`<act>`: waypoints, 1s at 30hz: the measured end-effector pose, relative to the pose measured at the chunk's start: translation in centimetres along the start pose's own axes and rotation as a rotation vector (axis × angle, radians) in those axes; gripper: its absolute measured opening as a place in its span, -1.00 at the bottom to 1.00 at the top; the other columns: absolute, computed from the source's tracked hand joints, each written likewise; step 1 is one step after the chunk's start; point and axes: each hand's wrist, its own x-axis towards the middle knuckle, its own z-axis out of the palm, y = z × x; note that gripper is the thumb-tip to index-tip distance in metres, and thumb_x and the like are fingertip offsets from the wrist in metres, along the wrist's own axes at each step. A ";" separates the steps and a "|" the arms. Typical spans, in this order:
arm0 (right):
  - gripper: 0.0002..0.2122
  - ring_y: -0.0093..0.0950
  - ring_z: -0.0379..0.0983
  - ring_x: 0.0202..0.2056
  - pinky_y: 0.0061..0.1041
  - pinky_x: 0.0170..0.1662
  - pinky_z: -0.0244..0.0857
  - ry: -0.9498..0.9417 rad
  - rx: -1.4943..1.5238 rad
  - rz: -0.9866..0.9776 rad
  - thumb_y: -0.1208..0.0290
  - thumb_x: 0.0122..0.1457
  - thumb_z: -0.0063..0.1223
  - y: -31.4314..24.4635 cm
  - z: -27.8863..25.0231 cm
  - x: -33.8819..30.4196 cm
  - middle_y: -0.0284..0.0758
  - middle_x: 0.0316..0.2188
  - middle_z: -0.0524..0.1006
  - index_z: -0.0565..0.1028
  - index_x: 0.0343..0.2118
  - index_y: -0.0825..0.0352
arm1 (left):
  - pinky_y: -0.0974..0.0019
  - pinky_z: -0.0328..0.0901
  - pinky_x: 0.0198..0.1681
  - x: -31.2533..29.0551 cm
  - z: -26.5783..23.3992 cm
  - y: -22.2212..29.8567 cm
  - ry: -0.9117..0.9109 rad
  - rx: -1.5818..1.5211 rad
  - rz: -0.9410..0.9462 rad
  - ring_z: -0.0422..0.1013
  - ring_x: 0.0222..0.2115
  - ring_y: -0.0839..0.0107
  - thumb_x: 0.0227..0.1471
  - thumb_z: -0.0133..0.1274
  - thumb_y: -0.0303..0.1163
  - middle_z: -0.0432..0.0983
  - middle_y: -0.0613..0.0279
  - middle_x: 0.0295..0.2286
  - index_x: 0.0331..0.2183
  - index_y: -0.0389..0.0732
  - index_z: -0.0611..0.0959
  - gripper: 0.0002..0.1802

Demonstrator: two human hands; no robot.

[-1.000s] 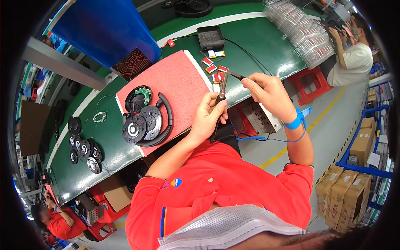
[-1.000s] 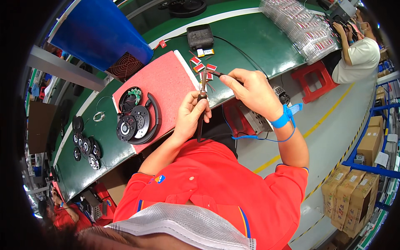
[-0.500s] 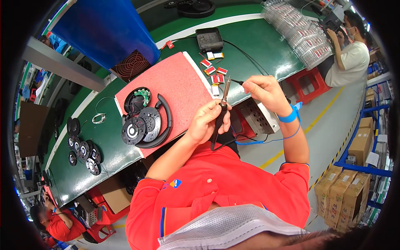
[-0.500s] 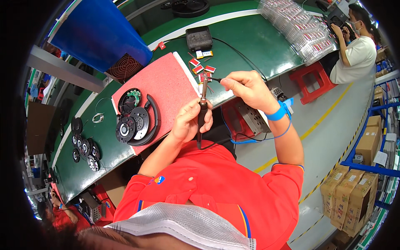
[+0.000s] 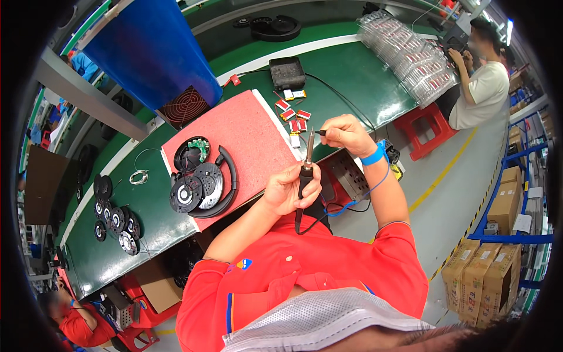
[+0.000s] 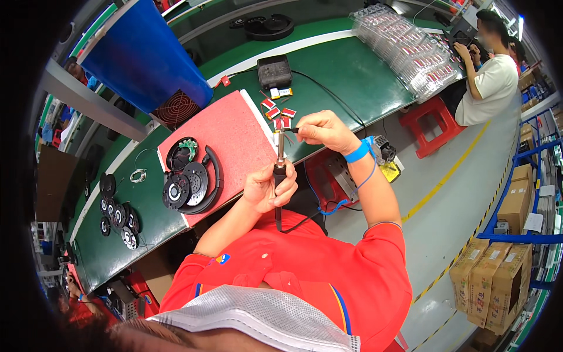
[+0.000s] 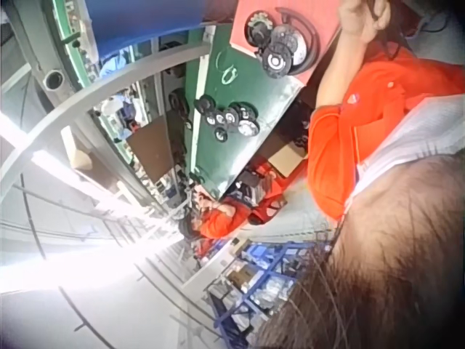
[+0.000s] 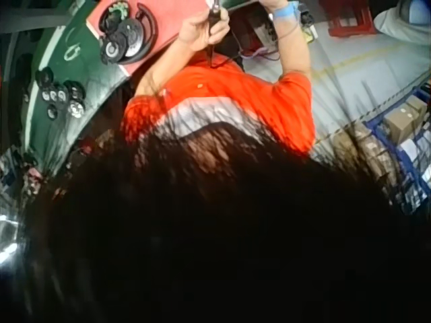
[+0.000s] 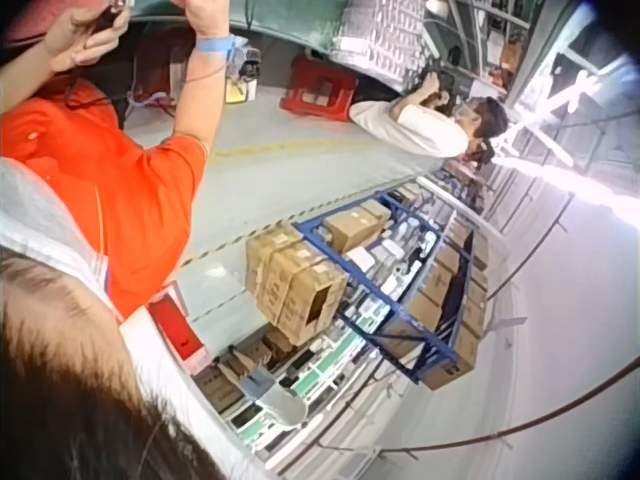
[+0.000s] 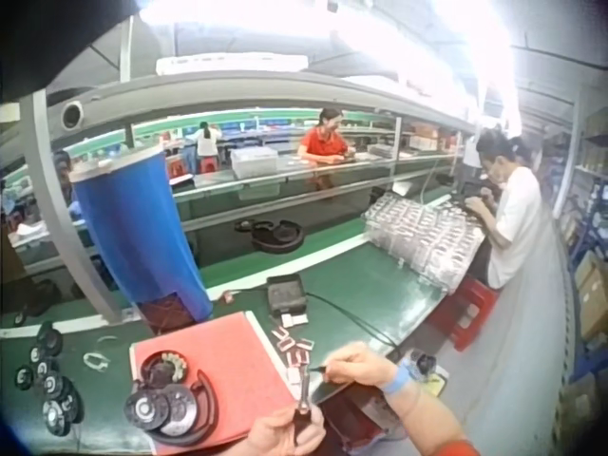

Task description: Assembling and soldering internal components of headphones on a production line.

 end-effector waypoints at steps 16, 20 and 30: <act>-0.79 -0.69 0.28 -0.53 -0.71 -0.45 0.17 -0.061 0.021 0.082 0.37 0.25 -0.11 0.7 1.1 -1.4 -0.36 -0.49 0.50 0.41 -0.14 0.38 | 0.52 0.10 -0.70 1.0 -0.1 2.1 -0.031 -0.115 0.050 0.20 -0.68 0.47 0.23 -0.32 -0.10 0.25 0.23 -0.58 -0.17 -0.37 0.39 -0.53; -0.75 -0.65 0.34 -0.49 -0.68 -0.45 0.19 -0.089 0.012 0.111 0.33 0.23 -0.06 0.2 1.1 -1.0 -0.33 -0.46 0.50 0.38 -0.14 0.40 | 0.53 0.09 -0.70 0.9 -0.1 2.1 -0.023 -0.105 0.042 0.19 -0.70 0.48 0.24 -0.34 -0.09 0.24 0.24 -0.59 -0.16 -0.36 0.39 -0.51; -0.81 -0.65 0.38 -0.45 -0.70 -0.46 0.21 -0.112 0.020 0.143 0.42 0.18 0.01 -1.2 2.3 -0.5 -0.34 -0.45 0.52 0.41 -0.21 0.43 | 0.52 0.09 -0.69 0.6 0.2 1.6 0.035 -0.125 0.009 0.19 -0.70 0.48 0.23 -0.33 -0.09 0.28 0.22 -0.59 -0.16 -0.36 0.40 -0.52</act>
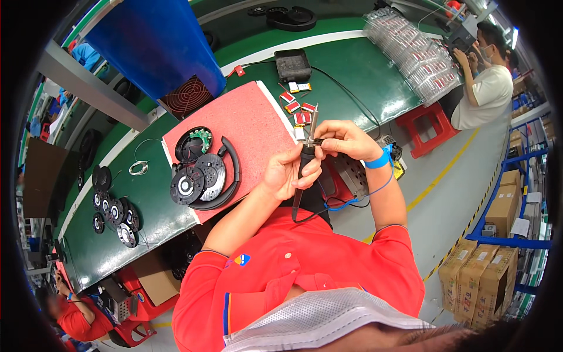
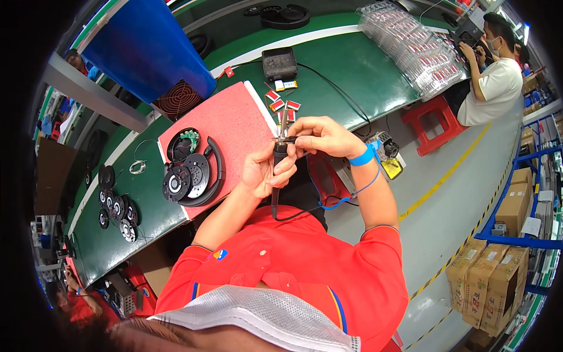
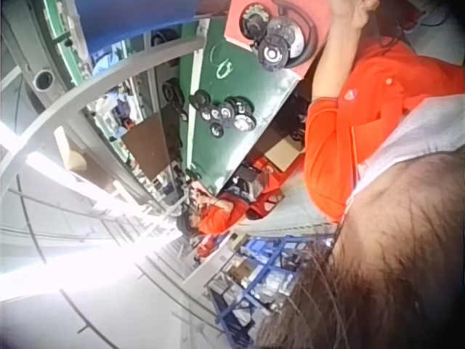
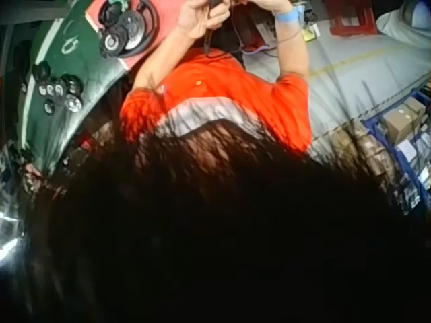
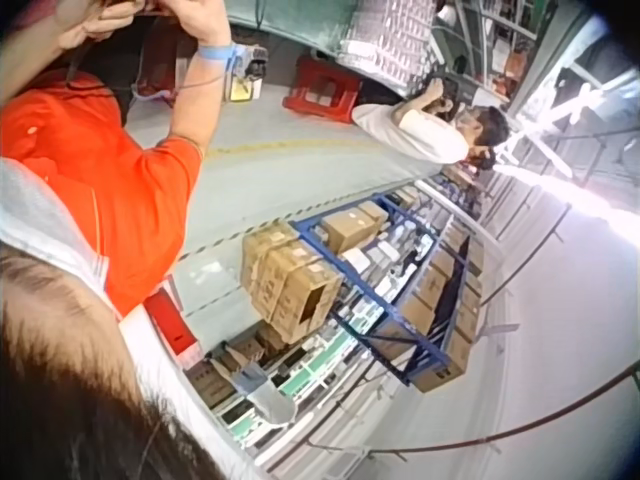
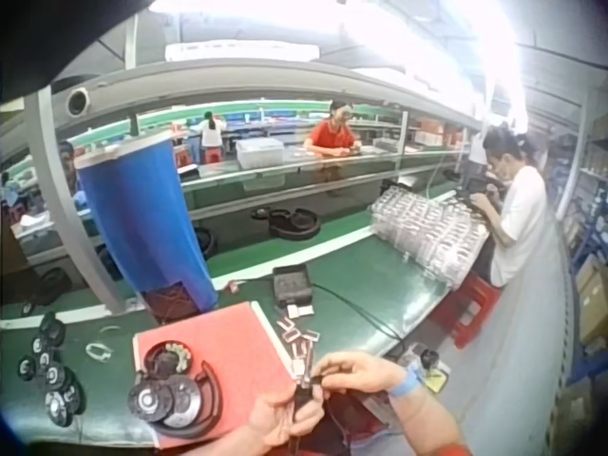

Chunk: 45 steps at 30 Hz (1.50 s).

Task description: Assembling and soldering internal components of headphones on a production line.

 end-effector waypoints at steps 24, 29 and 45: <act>-0.88 -0.32 0.45 -0.34 -0.46 -0.23 0.30 0.883 -1.448 -0.509 0.53 0.08 0.07 0.2 -1.6 -0.9 -0.19 -0.38 0.51 0.47 -0.31 0.39 | 0.41 0.34 -0.23 2.2 1.3 -0.8 0.587 0.924 0.415 0.47 -0.30 0.44 0.20 -0.09 -0.22 0.52 0.11 -0.31 -0.22 -0.26 0.41 -0.71; -0.61 -0.56 0.36 -0.19 -0.60 -0.11 0.26 0.744 -0.300 -0.252 0.64 0.06 0.06 3.8 7.2 -1.9 -0.30 -0.16 0.40 0.27 -0.02 0.40 | 0.51 0.28 -0.25 3.3 1.6 -1.1 0.593 0.858 0.521 0.38 -0.32 0.60 0.17 -0.06 -0.25 0.53 0.24 -0.24 -0.18 -0.23 0.48 -0.73; -0.68 -0.71 0.29 -0.49 -0.76 -0.55 0.12 0.779 -0.048 -0.341 0.61 0.21 -0.12 6.6 8.5 -1.3 -0.36 -0.34 0.40 0.22 0.03 0.39 | 0.50 0.25 -0.30 3.4 1.8 0.7 0.657 1.006 0.544 0.36 -0.40 0.63 0.08 0.08 -0.37 0.51 0.35 -0.40 -0.26 -0.26 0.56 -0.80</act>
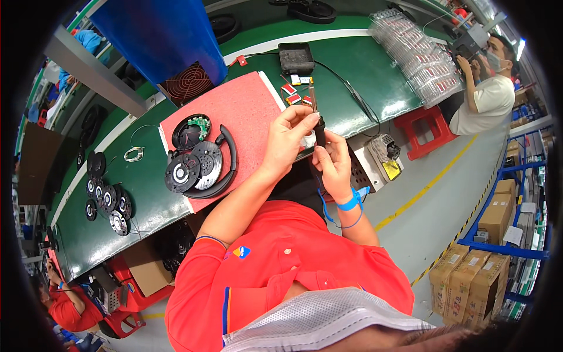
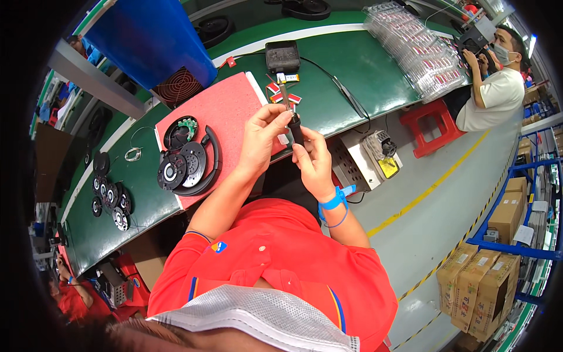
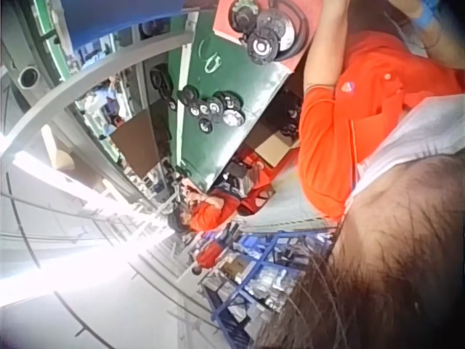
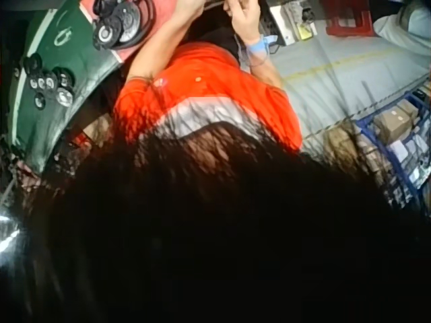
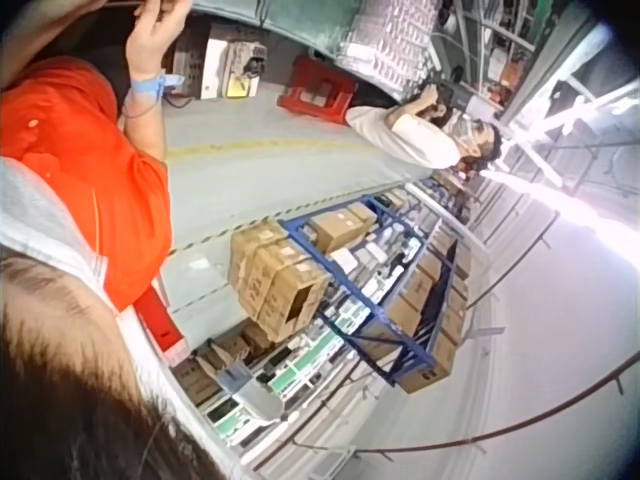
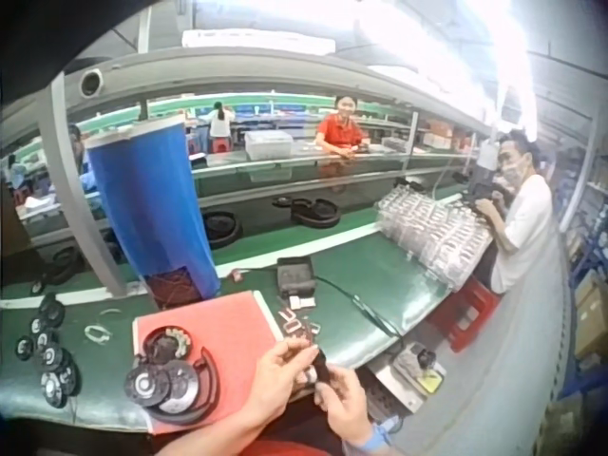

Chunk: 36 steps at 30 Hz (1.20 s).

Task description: Assembling and soldering internal components of headphones on a production line.

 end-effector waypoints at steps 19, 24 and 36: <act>-0.70 -0.70 0.23 -0.58 -0.75 -0.59 0.06 -0.091 0.180 0.041 0.53 0.23 -0.10 -0.4 0.3 -0.9 -0.39 -0.44 0.40 0.27 0.02 0.42 | 0.40 0.31 -0.18 -0.7 -1.0 -0.4 -0.017 -0.018 -0.036 0.43 -0.33 0.51 0.11 0.00 -0.41 0.55 0.19 -0.35 -0.23 -0.34 0.57 -0.78; -0.70 -0.65 0.31 -0.54 -0.72 -0.56 0.15 -0.098 0.373 0.066 0.53 0.23 -0.10 0.0 0.0 -0.3 -0.35 -0.39 0.42 0.27 0.02 0.40 | 0.55 0.23 -0.60 -2.6 0.7 -0.3 -0.138 -0.180 -0.163 0.29 -0.66 0.67 0.15 -0.03 -0.33 0.45 0.29 -0.46 -0.08 -0.30 0.47 -0.67; -0.81 -0.20 0.36 -0.21 -0.33 -0.20 0.30 0.322 -1.365 -0.530 0.38 0.06 0.13 0.2 -9.2 10.1 -0.23 -0.33 0.48 0.51 -0.31 0.36 | 0.40 0.32 -0.22 -3.8 -0.4 -1.9 -0.169 -0.031 -0.123 0.44 -0.35 0.49 0.22 -0.12 -0.21 0.52 0.21 -0.39 -0.16 -0.34 0.50 -0.64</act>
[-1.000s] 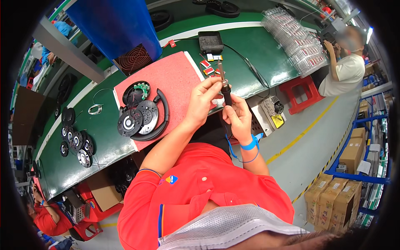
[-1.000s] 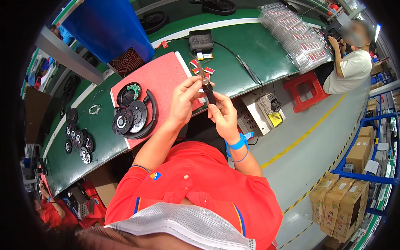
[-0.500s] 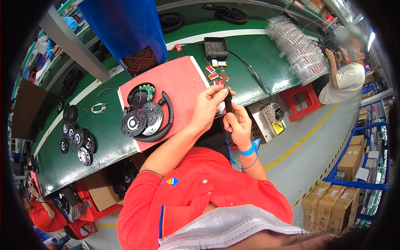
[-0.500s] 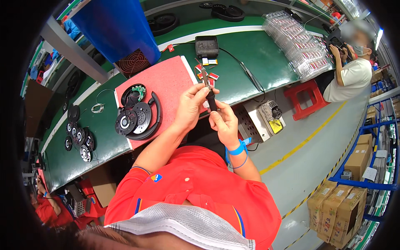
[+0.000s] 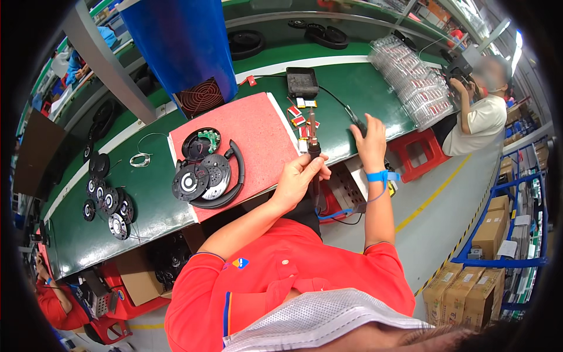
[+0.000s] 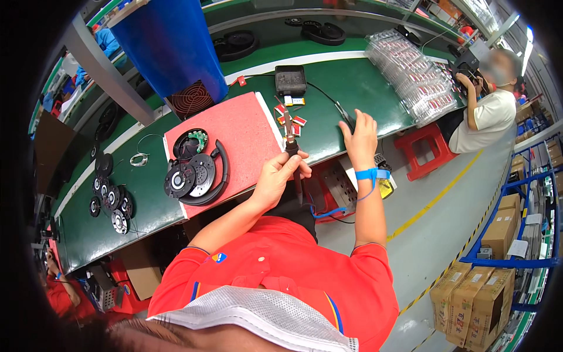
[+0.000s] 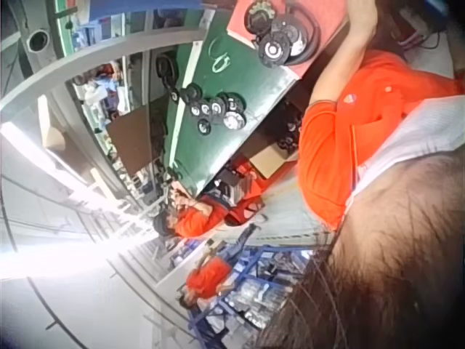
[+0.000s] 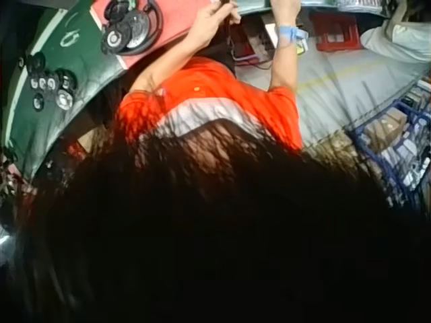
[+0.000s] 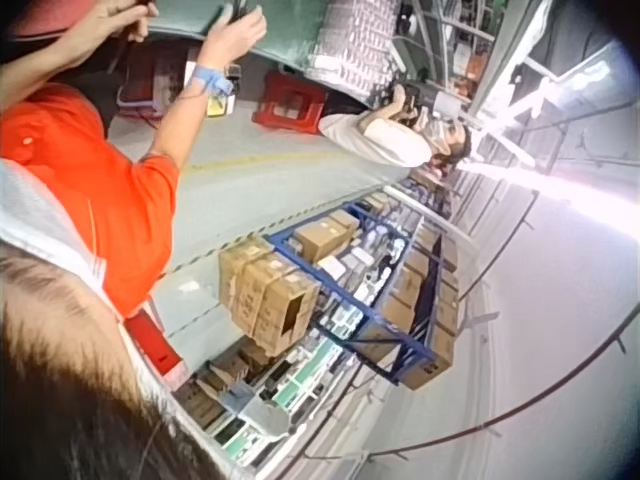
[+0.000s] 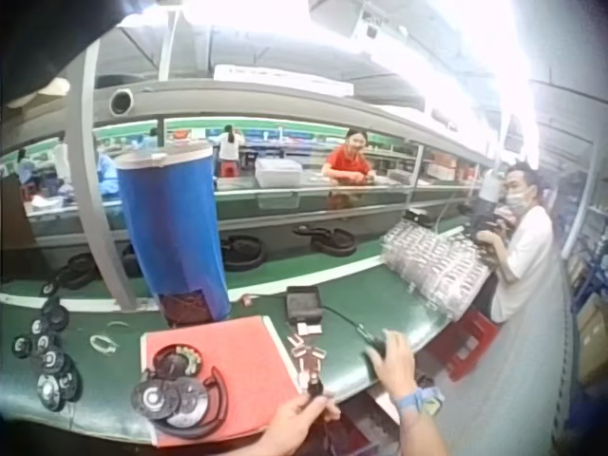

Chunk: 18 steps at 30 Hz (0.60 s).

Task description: Assembling and soldering internal components of headphones on a production line.

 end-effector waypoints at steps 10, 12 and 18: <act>-0.92 -0.24 0.36 -0.30 -0.32 -0.26 0.31 -0.061 -0.102 -0.125 0.46 0.09 0.04 1.1 1.1 0.7 -0.26 -0.38 0.44 0.44 -0.38 0.33 | 0.43 0.30 -0.25 -0.6 -0.5 0.1 -0.041 0.016 0.000 0.43 -0.38 0.51 0.22 -0.14 -0.22 0.50 0.24 -0.43 -0.15 -0.35 0.49 -0.63; -0.91 -0.30 0.43 -0.32 -0.38 -0.29 0.34 0.096 0.078 -0.218 0.49 0.18 -0.06 0.3 0.0 1.0 -0.24 -0.32 0.50 0.40 -0.29 0.37 | 0.43 0.29 -0.24 -0.6 -0.7 0.2 -0.050 0.000 -0.011 0.41 -0.38 0.51 0.23 -0.16 -0.20 0.49 0.25 -0.44 -0.14 -0.35 0.48 -0.62; -0.82 -0.69 0.28 -0.53 -0.69 -0.45 0.18 -0.437 0.875 0.183 0.43 0.25 -0.11 -4.6 -4.1 0.1 -0.42 -0.55 0.44 0.42 -0.19 0.42 | 0.44 0.15 -0.41 -0.3 -0.7 0.9 -0.190 -0.296 -0.069 0.21 -0.55 0.52 0.23 -0.25 -0.14 0.33 0.32 -0.57 -0.13 -0.37 0.44 -0.55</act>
